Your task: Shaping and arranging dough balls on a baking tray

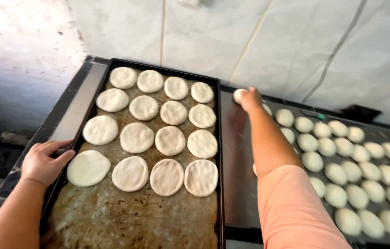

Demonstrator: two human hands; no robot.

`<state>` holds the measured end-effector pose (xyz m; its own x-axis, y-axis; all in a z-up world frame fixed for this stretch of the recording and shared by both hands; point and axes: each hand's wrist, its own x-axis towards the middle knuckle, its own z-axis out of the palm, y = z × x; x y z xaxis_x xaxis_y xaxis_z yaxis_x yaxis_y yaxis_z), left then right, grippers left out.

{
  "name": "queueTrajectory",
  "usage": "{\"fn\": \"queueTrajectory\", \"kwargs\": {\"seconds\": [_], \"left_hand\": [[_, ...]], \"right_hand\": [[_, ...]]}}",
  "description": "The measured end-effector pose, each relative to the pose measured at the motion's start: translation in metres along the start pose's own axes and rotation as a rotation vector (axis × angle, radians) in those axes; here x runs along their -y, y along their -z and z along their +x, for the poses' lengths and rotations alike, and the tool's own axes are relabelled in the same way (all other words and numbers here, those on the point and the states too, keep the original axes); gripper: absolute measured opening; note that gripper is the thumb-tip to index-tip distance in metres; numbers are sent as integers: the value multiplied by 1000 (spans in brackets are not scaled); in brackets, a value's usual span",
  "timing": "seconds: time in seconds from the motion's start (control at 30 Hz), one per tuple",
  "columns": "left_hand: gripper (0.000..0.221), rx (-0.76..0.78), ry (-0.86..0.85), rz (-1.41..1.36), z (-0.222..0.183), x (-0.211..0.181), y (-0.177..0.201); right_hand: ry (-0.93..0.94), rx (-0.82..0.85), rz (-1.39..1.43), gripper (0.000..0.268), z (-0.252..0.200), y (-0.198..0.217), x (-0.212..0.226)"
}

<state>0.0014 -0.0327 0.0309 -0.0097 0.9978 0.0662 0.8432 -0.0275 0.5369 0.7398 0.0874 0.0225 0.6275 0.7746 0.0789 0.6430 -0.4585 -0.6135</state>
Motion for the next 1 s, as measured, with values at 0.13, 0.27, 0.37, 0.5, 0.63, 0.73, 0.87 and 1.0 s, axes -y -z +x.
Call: {"fn": "queueTrajectory", "kwargs": {"seconds": [0.13,0.27,0.37,0.5,0.63,0.73,0.87,1.0], "left_hand": [[40,4,9,-25,-4,-7,5],[37,6,17,-35,-7,-17,13],[36,1,9,-55,-6,-21,13],[41,-18,-33,-21,5,2,-4],[46,-34,-65,37,10,6,-10],[46,-7,-81,36,5,-7,-1],[45,39,-57,63,10,-10,0],[45,80,-64,50,6,-13,3]], "right_hand": [[22,372,-683,68,-64,54,98],[-284,214,-211,61,-45,50,78],[-226,352,-264,75,-84,65,92],[-69,203,-162,64,-100,64,61],[42,73,-119,72,-115,89,41],[140,136,-66,65,-217,143,102],[237,386,120,69,-354,141,192],[381,736,277,66,-430,58,220]]}}
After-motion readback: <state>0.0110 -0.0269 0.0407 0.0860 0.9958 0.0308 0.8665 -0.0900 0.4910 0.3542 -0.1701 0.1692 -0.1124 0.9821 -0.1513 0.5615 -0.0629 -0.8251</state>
